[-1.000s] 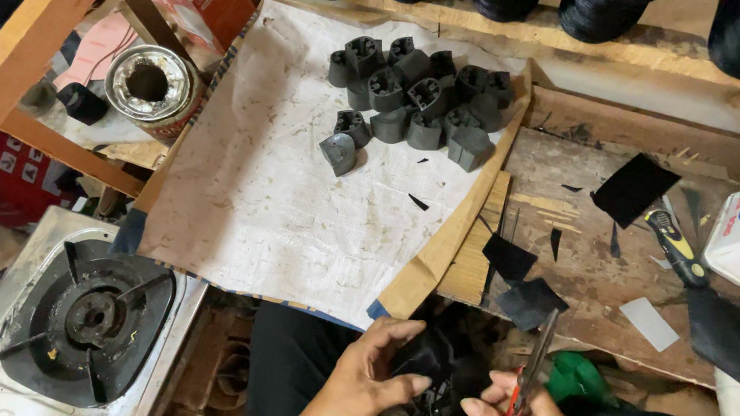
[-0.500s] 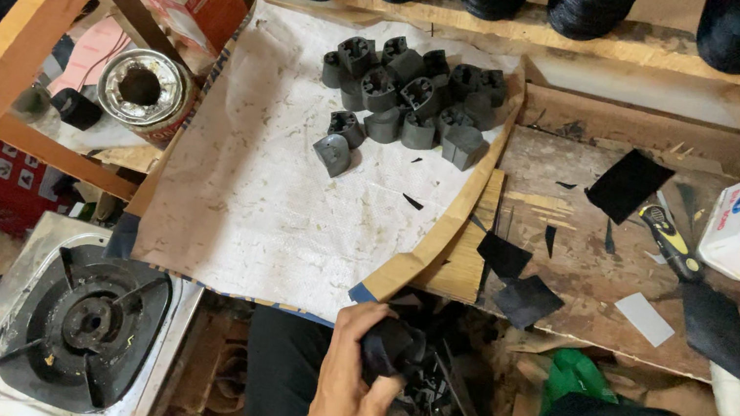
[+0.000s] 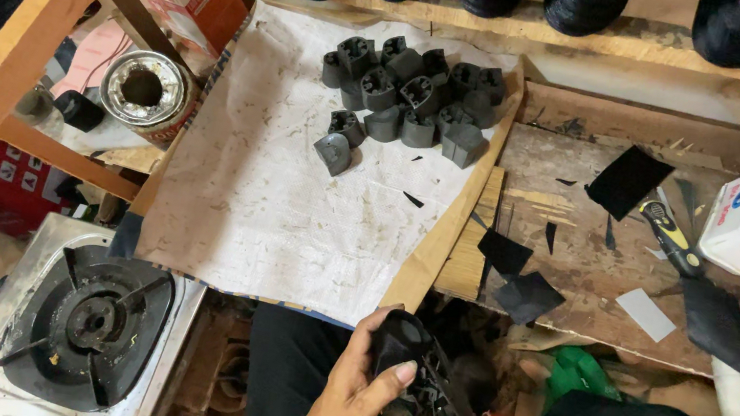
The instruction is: The person sits at a workbench and uses red-handled scissors to trim excess black material from small shoe heel components. They repeatedly pick up a component, cut around its edges, and place it back on the table.
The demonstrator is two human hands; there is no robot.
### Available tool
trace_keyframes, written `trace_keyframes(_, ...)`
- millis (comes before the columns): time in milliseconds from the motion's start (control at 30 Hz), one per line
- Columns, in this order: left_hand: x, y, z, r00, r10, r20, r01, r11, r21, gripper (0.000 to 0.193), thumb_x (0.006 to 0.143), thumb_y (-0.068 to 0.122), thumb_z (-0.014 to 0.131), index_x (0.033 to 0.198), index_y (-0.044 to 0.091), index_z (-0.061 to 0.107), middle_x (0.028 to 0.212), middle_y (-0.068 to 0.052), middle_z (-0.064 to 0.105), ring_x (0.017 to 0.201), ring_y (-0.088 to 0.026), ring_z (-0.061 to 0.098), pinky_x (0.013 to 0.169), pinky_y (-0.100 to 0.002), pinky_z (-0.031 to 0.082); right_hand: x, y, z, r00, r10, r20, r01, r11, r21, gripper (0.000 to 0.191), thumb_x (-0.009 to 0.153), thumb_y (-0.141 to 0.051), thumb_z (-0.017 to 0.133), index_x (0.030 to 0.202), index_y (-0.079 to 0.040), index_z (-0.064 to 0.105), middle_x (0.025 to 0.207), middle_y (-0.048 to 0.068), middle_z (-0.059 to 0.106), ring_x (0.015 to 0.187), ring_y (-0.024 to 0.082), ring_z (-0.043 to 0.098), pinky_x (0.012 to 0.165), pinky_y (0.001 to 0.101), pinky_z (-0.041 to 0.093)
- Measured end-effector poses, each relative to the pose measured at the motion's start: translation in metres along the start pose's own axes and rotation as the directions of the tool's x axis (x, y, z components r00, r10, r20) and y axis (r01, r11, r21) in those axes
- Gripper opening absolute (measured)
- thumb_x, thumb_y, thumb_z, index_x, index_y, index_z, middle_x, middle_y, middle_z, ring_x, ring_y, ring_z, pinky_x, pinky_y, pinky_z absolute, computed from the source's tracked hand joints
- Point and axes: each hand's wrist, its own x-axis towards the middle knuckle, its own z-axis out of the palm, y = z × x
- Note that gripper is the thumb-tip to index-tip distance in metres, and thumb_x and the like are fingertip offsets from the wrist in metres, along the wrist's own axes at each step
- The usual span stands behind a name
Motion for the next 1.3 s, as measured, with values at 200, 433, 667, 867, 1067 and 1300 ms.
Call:
trace_keyframes(200,-0.002,-0.001,0.003,0.999,-0.003,0.037,0.005,0.997,-0.072,0.065,0.094,0.008,0.063,0.152,0.005,0.035,0.119,-0.008,0.06,0.104,-0.014,0.058,0.091,-0.029,0.05,-0.005,-0.036,-0.025,0.998,0.061,0.009,-0.06,0.994,-0.09,0.079,0.063,-0.064,0.09,0.125,-0.021,0.067,0.105,0.001,0.074,0.09,0.021,0.076,0.087,0.0353,0.058)
trace_keyframes(433,0.002,-0.001,-0.003,0.906,0.42,-0.055,-0.379,0.862,0.337,0.076,0.086,-0.002,0.065,0.153,0.0,0.031,0.133,-0.016,0.045,0.116,-0.026,0.056,0.097,-0.035,0.053,0.001,-0.014,-0.015,0.995,0.026,0.099,-0.028,1.0,0.012,0.08,0.068,-0.059,0.09,0.134,-0.024,0.064,0.116,-0.001,0.075,0.098,0.017,0.075,0.092,0.032,0.058)
trace_keyframes(667,0.004,0.002,-0.009,0.724,0.678,0.132,-0.564,0.47,0.679,0.073,0.081,0.001,0.082,0.144,0.0,0.044,0.129,-0.024,0.049,0.115,-0.037,0.057,0.098,-0.042,0.05,0.007,0.006,0.006,0.981,-0.04,0.188,0.03,0.998,0.06,0.068,0.079,-0.041,0.082,0.14,-0.023,0.06,0.13,0.002,0.068,0.102,0.017,0.075,0.093,0.0323,0.054)
trace_keyframes(867,0.004,0.004,-0.01,0.689,0.709,0.149,-0.578,0.414,0.703,0.073,0.08,0.004,0.087,0.141,0.002,0.047,0.124,-0.022,0.054,0.107,-0.036,0.061,0.089,-0.04,0.054,0.005,0.0,0.004,0.961,0.115,0.251,-0.141,0.986,0.088,0.058,0.078,-0.051,0.083,0.129,-0.027,0.069,0.106,-0.002,0.076,0.091,0.012,0.077,0.089,0.0284,0.061)
trace_keyframes(1067,0.002,0.007,-0.009,0.677,0.712,0.187,-0.594,0.378,0.71,0.073,0.078,0.002,0.087,0.14,0.001,0.048,0.124,-0.023,0.054,0.108,-0.037,0.061,0.09,-0.041,0.053,0.001,-0.02,-0.006,0.952,0.178,0.25,-0.184,0.983,-0.002,0.063,0.073,-0.057,0.088,0.127,-0.028,0.07,0.106,-0.003,0.081,0.093,0.01,0.077,0.092,0.0257,0.061)
trace_keyframes(1300,-0.001,0.003,-0.001,0.687,0.698,0.203,-0.599,0.385,0.702,0.075,0.076,0.002,0.088,0.141,0.001,0.048,0.124,-0.024,0.054,0.107,-0.037,0.062,0.089,-0.041,0.053,-0.005,-0.053,-0.016,0.979,0.172,0.107,-0.184,0.977,0.107,0.076,0.067,-0.054,0.092,0.133,-0.026,0.067,0.102,0.001,0.08,0.09,0.012,0.077,0.085,0.027,0.061)
